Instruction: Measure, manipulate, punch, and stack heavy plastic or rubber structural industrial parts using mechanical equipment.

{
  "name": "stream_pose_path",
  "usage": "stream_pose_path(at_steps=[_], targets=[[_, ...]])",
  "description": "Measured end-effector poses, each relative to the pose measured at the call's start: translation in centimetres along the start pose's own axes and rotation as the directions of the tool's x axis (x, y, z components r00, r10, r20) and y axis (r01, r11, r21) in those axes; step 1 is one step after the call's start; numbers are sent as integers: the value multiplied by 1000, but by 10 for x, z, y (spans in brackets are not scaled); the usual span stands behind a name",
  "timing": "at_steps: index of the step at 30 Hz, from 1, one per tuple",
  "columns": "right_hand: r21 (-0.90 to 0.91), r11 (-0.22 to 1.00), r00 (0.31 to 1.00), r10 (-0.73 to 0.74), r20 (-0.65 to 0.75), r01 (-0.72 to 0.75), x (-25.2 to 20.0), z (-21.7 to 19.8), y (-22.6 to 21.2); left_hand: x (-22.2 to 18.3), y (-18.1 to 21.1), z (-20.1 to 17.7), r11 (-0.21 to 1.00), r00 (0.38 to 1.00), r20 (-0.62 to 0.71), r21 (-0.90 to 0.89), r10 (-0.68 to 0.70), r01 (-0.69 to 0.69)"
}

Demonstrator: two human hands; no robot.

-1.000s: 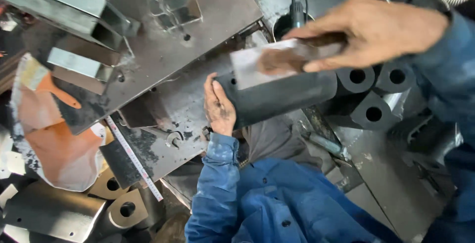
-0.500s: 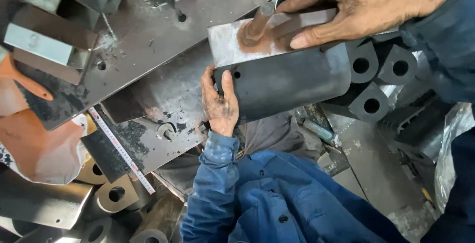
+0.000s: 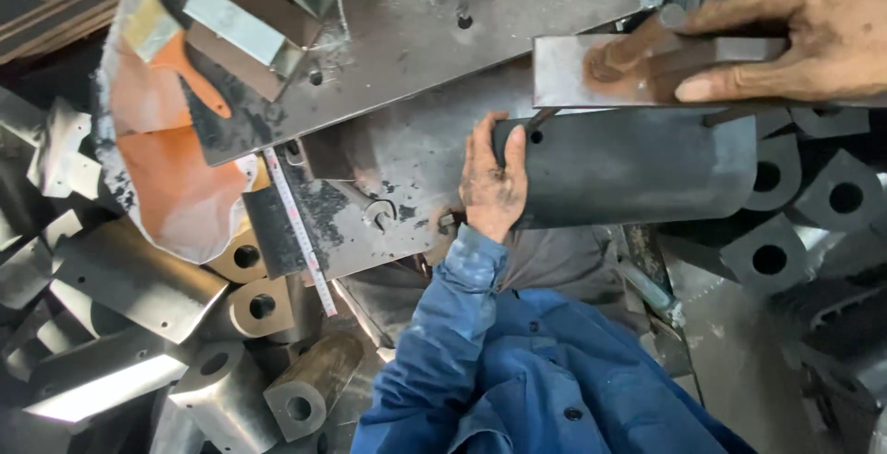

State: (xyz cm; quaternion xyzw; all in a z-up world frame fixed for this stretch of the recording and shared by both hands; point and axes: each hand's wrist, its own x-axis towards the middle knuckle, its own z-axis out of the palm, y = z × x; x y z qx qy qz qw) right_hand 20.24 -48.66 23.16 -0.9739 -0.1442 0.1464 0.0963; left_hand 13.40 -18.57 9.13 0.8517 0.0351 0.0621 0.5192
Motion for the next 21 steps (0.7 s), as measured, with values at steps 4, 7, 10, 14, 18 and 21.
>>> stream_pose_path(at_steps=[4,7,10,14,18,21], targets=[[-147,986,991,-65,117,82,2,-2,3,2,-1,1,998,998,36,36,-51,50],[-188,972,984,-119,134,143,-1,1,2,3,0,1,996,997,36,50,-75,73],[-142,983,981,-89,173,114,-4,2,-2,4,2,2,994,996,25,58,-90,88],[-92,995,969,-22,247,46,-11,-18,-39,5,2,2,995,996,26,67,-80,78],[-245,969,932,60,358,32,-10,-18,-38,3,-3,6,995,1000,-9,98,-27,27],[-165,984,942,-2,337,61,-7,-13,-32,3,-3,4,995,999,-6,95,-34,35]])
